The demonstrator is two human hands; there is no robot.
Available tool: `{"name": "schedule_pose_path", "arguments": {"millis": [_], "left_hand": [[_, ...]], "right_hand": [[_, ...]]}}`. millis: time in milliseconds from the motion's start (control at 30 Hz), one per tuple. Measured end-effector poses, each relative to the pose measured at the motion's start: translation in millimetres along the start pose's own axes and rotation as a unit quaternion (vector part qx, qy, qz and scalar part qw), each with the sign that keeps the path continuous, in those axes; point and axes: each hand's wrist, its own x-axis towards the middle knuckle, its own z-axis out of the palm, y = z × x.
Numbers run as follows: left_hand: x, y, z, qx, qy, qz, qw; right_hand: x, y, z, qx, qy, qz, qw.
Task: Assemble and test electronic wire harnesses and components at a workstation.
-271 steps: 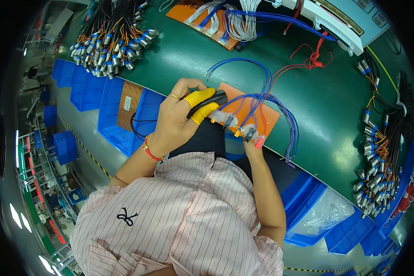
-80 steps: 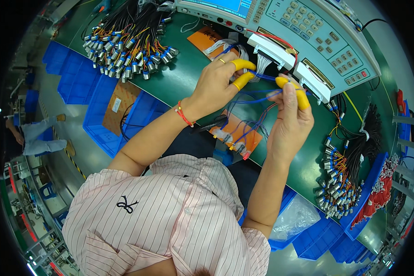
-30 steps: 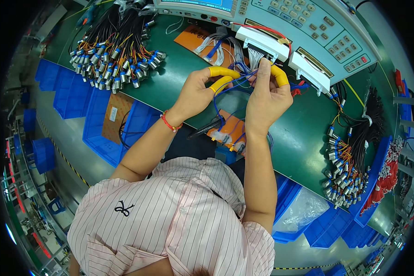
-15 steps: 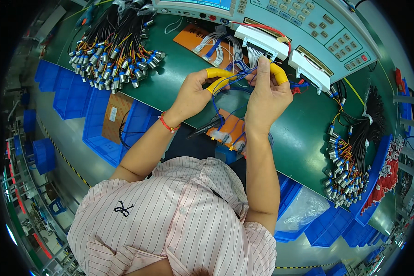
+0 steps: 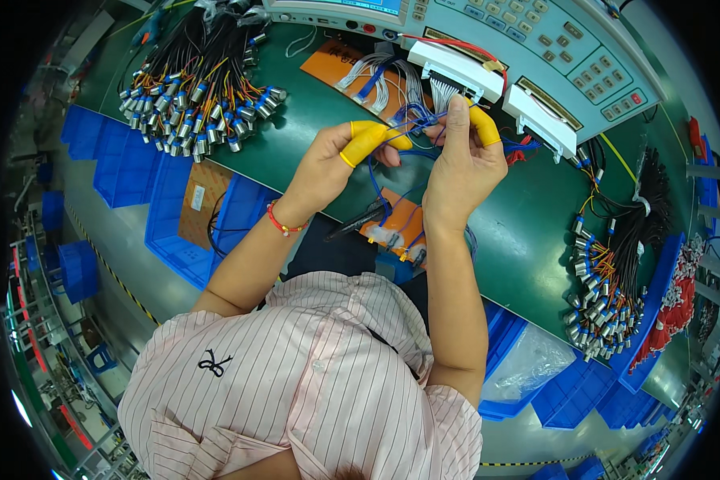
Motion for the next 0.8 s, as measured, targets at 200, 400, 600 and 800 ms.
{"name": "schedule_pose_path", "arguments": {"millis": [200,400,600,800], "left_hand": [[-2,-5,6,0.034,-0.008,0.013,0.999],[-5,-5,8,0.062,-0.04,-0.005,0.997],[-8,1,20,0.096,-0.06,-0.031,0.993],[-9,1,27,0.083,-0.068,-0.053,0.993]], "right_hand": [[0,1,-1,0.003,-0.003,-0.005,1.0],[2,0,-2,0.005,-0.006,0.008,1.0],[7,1,-8,0.034,-0.019,0.05,0.998],[5,-6,-2,0.039,0.01,0.096,0.995]]}}
